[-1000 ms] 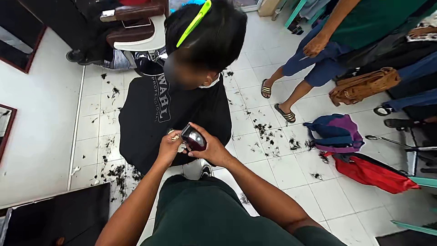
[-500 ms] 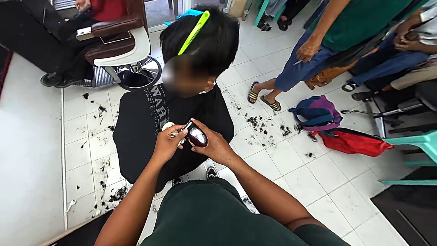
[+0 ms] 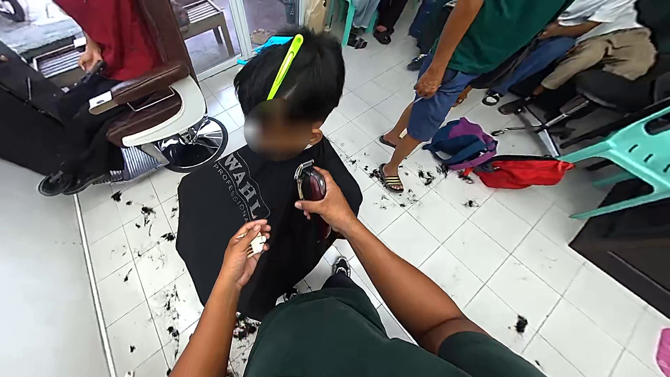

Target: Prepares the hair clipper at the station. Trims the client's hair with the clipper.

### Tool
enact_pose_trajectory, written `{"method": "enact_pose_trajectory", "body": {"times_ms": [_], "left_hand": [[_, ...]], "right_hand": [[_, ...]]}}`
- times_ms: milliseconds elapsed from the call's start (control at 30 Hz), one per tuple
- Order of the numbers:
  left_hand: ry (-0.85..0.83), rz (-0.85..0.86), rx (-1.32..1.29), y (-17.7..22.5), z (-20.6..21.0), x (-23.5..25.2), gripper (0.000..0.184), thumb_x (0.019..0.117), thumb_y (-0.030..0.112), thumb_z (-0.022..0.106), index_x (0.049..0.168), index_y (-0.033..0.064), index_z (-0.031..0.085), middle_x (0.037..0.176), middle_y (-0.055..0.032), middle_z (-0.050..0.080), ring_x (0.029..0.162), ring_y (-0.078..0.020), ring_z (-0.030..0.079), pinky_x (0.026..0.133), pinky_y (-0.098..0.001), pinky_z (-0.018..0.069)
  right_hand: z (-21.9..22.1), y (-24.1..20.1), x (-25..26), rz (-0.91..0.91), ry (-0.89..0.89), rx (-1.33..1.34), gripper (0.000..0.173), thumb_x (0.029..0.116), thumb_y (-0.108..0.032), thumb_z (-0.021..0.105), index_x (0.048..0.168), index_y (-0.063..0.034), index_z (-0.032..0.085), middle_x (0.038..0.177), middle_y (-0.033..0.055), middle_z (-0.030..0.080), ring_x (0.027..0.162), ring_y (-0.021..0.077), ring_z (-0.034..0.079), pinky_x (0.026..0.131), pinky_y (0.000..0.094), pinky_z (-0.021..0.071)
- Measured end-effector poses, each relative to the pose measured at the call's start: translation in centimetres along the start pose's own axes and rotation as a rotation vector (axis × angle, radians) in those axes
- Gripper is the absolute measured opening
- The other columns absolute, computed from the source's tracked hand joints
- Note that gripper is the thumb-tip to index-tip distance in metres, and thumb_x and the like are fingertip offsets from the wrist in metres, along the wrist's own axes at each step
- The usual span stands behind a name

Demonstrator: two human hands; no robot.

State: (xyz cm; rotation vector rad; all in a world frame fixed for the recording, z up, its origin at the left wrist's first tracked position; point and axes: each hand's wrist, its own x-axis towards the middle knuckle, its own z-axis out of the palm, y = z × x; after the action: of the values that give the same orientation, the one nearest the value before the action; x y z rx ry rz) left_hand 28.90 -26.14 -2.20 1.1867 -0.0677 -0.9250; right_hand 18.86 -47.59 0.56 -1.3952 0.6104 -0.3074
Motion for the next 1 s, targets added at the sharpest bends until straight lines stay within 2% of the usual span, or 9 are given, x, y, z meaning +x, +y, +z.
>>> {"method": "enact_pose_trajectory", "body": {"times_ms": [100,167,233,300,400,467,733,900,1000], "left_hand": [[0.077,-0.098,-0.047,-1.3,-0.8,-1.3,0.029,0.1096,0.009,0.037,0.105,0.0025,0.065,0.096,-0.0093,0.073,0.076,-0.0121,0.071,0.063,-0.0232,0.0591],[0.1,-0.143,-0.039,-2.0,-1.0,-2.1,0.029,0.1099,0.01,0.037,0.104,0.0026,0.065,0.095,-0.0092,0.073,0.076,-0.0122,0.071,0.062,-0.0233,0.0591],[0.109,-0.167,-0.035,-2.5,-1.2,-2.6,0.03,0.1103,0.011,0.037,0.105,0.0025,0.066,0.094,-0.009,0.073,0.075,-0.0123,0.071,0.061,-0.023,0.0587],[0.111,-0.174,-0.038,-2.8,-1.2,-2.8,0.031,0.1107,0.011,0.037,0.105,0.002,0.066,0.093,-0.0094,0.073,0.074,-0.012,0.071,0.059,-0.0221,0.0578],[0.104,-0.171,-0.041,-2.9,-1.2,-3.1,0.032,0.1108,0.012,0.036,0.104,0.0016,0.066,0.093,-0.0099,0.073,0.071,-0.0114,0.07,0.058,-0.0215,0.0571],[0.099,-0.168,-0.038,-2.8,-1.1,-3.2,0.033,0.1105,0.012,0.036,0.1,0.0026,0.066,0.093,-0.0101,0.073,0.071,-0.0107,0.07,0.057,-0.0207,0.0566],[0.102,-0.182,-0.069,-2.7,-0.7,-3.5,0.031,0.1108,0.011,0.034,0.094,0.0048,0.06,0.092,-0.0109,0.074,0.069,-0.0114,0.071,0.056,-0.0203,0.056],[0.09,-0.192,-0.075,-2.7,-0.6,-3.6,0.032,0.1107,0.01,0.034,0.093,0.0045,0.06,0.091,-0.012,0.075,0.07,-0.0124,0.072,0.056,-0.0204,0.0565],[0.088,-0.193,-0.062,-2.7,-0.6,-3.6,0.033,0.1109,0.011,0.034,0.093,0.0042,0.061,0.091,-0.0122,0.075,0.071,-0.0131,0.072,0.055,-0.0211,0.0569]], "right_hand": [[-0.4,-0.9,2.0,-0.059,0.059,-0.084,0.075,0.0834,-0.006,0.083,0.145,-0.0068,0.04,0.088,0.0158,0.064,0.056,0.0216,0.064,0.055,0.0371,0.0602],[-0.2,-1.5,3.1,-0.1,0.081,-0.143,0.057,0.0875,-0.012,0.078,0.135,-0.0014,0.048,0.085,0.015,0.065,0.055,0.0217,0.065,0.054,0.0374,0.0611],[0.0,-2.1,4.0,-0.112,0.081,-0.178,0.05,0.0888,-0.018,0.077,0.128,0.001,0.052,0.087,0.0154,0.065,0.059,0.0223,0.067,0.057,0.0386,0.0614],[0.2,-2.4,4.7,-0.106,0.06,-0.179,0.052,0.0903,-0.029,0.078,0.126,0.0013,0.057,0.095,0.0162,0.067,0.071,0.0235,0.068,0.067,0.0421,0.0608],[0.6,-2.6,5.4,-0.101,0.036,-0.124,0.045,0.1055,-0.041,0.055,0.12,0.0006,0.062,0.094,0.0138,0.067,0.078,0.0216,0.068,0.072,0.0418,0.0595],[0.7,-2.7,5.7,-0.118,0.036,-0.11,0.044,0.1092,-0.04,0.046,0.117,0.0002,0.063,0.093,0.0129,0.067,0.078,0.0207,0.068,0.073,0.0404,0.0588],[0.9,-3.0,6.2,-0.152,0.05,-0.053,0.043,0.1098,-0.037,0.046,0.12,0.0023,0.061,0.095,0.0146,0.067,0.078,0.0219,0.069,0.074,0.0405,0.0602],[0.8,-3.1,6.4,-0.131,0.052,-0.077,0.043,0.1095,-0.038,0.046,0.114,0.002,0.063,0.092,0.0138,0.067,0.077,0.0214,0.067,0.074,0.0405,0.0581],[0.9,-3.1,6.4,-0.168,0.055,-0.064,0.043,0.11,-0.037,0.045,0.118,0.0018,0.062,0.094,0.0145,0.067,0.079,0.0218,0.068,0.075,0.0407,0.0592]]}}
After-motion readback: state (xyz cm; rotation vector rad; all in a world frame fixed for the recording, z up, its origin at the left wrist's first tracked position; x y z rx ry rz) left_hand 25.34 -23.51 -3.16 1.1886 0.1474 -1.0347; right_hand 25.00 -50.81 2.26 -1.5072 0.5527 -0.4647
